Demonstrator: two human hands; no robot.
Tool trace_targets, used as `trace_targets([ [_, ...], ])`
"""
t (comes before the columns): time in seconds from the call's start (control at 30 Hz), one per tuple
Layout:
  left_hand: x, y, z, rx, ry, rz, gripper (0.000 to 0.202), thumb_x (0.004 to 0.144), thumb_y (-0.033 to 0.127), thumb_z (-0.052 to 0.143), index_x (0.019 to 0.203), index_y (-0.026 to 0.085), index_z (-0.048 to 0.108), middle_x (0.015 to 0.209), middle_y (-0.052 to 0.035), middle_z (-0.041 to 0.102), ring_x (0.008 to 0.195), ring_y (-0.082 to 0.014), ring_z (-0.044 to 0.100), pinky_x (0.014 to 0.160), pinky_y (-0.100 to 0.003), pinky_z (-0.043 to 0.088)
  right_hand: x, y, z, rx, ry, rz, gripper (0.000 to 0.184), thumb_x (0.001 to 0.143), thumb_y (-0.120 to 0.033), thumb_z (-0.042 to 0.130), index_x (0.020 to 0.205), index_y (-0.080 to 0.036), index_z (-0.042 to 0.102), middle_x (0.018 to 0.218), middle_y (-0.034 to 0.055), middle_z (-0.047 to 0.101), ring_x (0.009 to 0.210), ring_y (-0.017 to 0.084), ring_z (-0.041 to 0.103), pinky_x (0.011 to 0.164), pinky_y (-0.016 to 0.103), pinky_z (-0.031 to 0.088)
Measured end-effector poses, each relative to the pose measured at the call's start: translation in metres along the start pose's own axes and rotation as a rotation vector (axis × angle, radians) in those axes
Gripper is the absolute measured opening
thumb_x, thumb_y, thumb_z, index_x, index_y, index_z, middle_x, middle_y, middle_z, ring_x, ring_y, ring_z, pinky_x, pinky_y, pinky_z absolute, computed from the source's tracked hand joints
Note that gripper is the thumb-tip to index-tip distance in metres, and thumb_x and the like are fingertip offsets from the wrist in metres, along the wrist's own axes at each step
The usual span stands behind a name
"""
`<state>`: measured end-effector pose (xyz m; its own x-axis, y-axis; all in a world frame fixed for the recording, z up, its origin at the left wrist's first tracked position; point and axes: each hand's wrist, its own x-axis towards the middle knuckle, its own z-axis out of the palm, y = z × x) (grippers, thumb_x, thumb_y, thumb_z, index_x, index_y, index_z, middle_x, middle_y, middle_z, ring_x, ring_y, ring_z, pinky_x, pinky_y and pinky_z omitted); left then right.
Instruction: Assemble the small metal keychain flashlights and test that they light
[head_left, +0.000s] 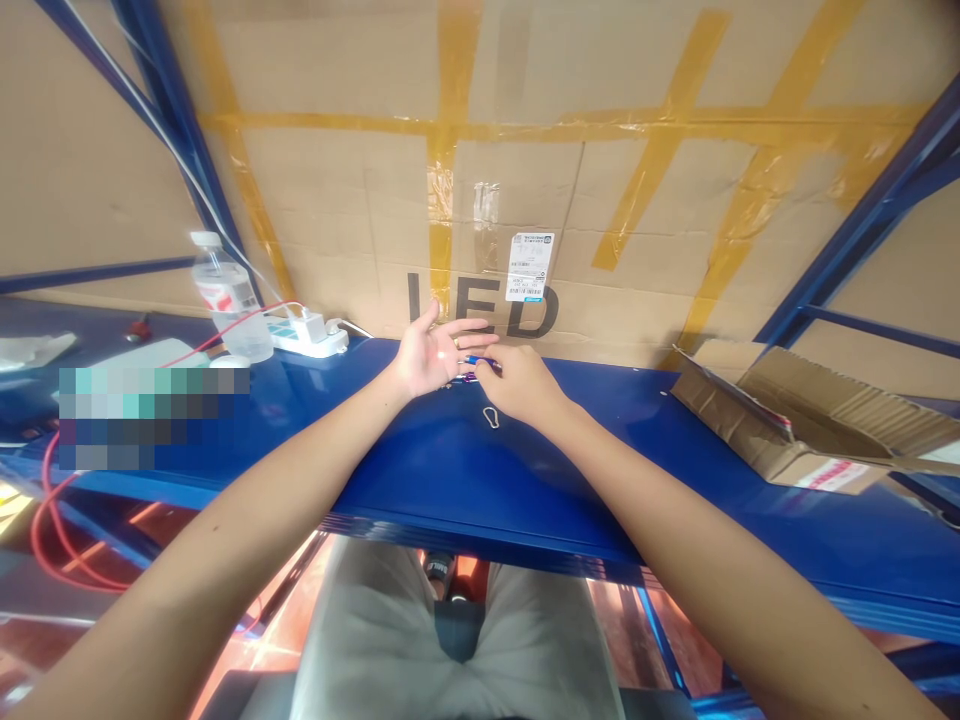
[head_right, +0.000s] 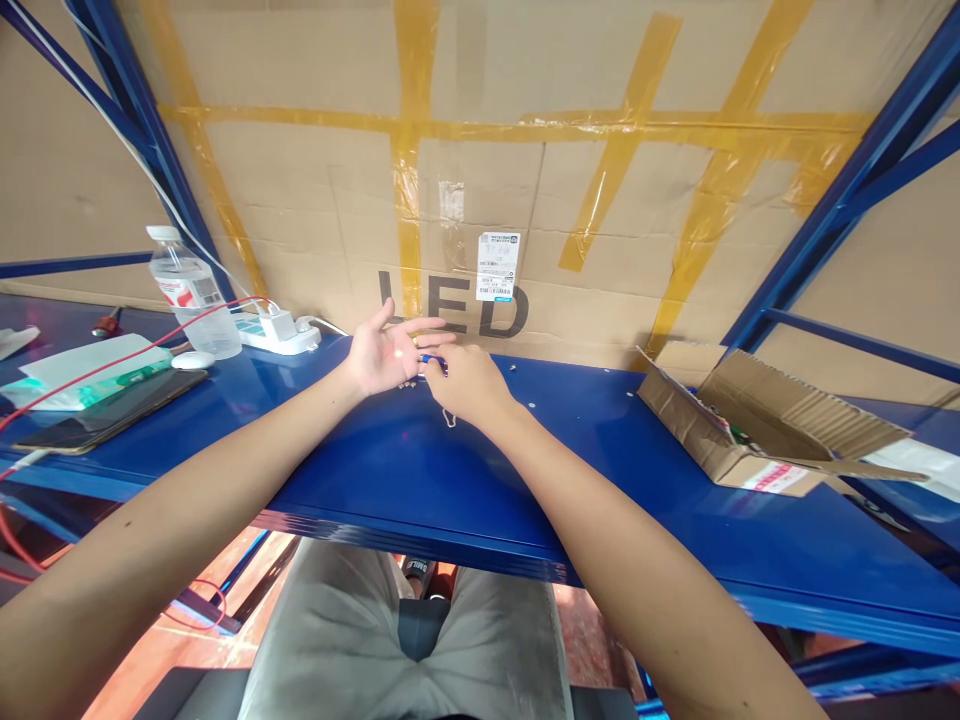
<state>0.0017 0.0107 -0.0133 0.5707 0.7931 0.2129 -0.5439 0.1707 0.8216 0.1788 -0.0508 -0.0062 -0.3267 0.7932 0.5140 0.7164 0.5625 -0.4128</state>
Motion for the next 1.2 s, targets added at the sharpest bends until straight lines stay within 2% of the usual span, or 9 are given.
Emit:
trace_targets([
  [0.3, -0.0001, 0.0, -0.0002, -0.001, -0.01, -0.001, 0.078, 0.1, 0.065, 0.024, 0.122, 0.004, 0.067, 0.117, -0.0267, 0.072, 0.103, -0.0339, 0.072, 0.087, -0.047, 0.057, 0.0003, -0.0009, -0.0017, -0.022, 0.003, 0.027, 0.031, 0.095, -0.022, 0.047, 0.101, -0.017, 0.077, 0.09, 0.0106, 0.074, 0.083, 0.025, 0.067, 0.074, 0.034, 0.049],
  [0.57, -0.0001, 0.0002, -0.0012, 0.006, -0.005, -0.001, 0.077, 0.1, 0.065, 0.025, 0.121, 0.004, 0.068, 0.119, -0.0271, 0.071, 0.104, -0.0344, 0.072, 0.087, -0.048, 0.056, 0.0014, 0.001, -0.0009, 0.025, 0.002, -0.009, 0.033, 0.094, -0.019, 0.047, 0.104, -0.017, 0.078, 0.091, 0.0094, 0.075, 0.08, 0.022, 0.066, 0.073, 0.032, 0.047],
  [0.7, 0.0, 0.0003, -0.0008, 0.003, 0.001, -0.009, 0.077, 0.1, 0.065, 0.025, 0.121, 0.004, 0.068, 0.119, -0.0276, 0.071, 0.104, -0.0343, 0.072, 0.087, -0.048, 0.056, 0.0015, 0.0002, -0.0013, 0.017, -0.03, -0.008, 0.032, 0.094, -0.02, 0.047, 0.098, -0.017, 0.078, 0.084, 0.0077, 0.074, 0.073, 0.02, 0.064, 0.069, 0.031, 0.045],
  [0.87, 0.0, -0.0005, -0.0004, 0.012, 0.008, -0.002, 0.077, 0.1, 0.065, 0.025, 0.12, 0.005, 0.068, 0.119, -0.0276, 0.071, 0.102, -0.0342, 0.072, 0.086, -0.048, 0.056, 0.0014, 0.0002, -0.0014, 0.055, -0.038, -0.004, 0.032, 0.094, -0.019, 0.048, 0.108, -0.018, 0.077, 0.093, 0.0083, 0.076, 0.079, 0.021, 0.065, 0.071, 0.031, 0.046],
  [1.1, 0.0004, -0.0014, -0.0011, 0.031, -0.008, -0.003, 0.078, 0.099, 0.066, 0.024, 0.12, 0.005, 0.067, 0.12, -0.0261, 0.071, 0.102, -0.0322, 0.071, 0.088, -0.046, 0.056, 0.0016, 0.0004, -0.0015, 0.011, -0.046, 0.018, 0.031, 0.095, -0.019, 0.048, 0.098, -0.015, 0.078, 0.089, 0.0097, 0.076, 0.079, 0.021, 0.067, 0.072, 0.031, 0.048],
  [1.2, 0.0001, -0.0017, -0.0004, 0.056, 0.0, 0.004, 0.077, 0.098, 0.068, 0.027, 0.121, 0.006, 0.067, 0.119, -0.0246, 0.072, 0.102, -0.0312, 0.071, 0.09, -0.046, 0.055, 0.0015, -0.0006, -0.0017, 0.044, -0.045, 0.02, 0.033, 0.094, -0.018, 0.048, 0.107, -0.016, 0.078, 0.095, 0.0086, 0.077, 0.082, 0.021, 0.068, 0.075, 0.031, 0.049],
])
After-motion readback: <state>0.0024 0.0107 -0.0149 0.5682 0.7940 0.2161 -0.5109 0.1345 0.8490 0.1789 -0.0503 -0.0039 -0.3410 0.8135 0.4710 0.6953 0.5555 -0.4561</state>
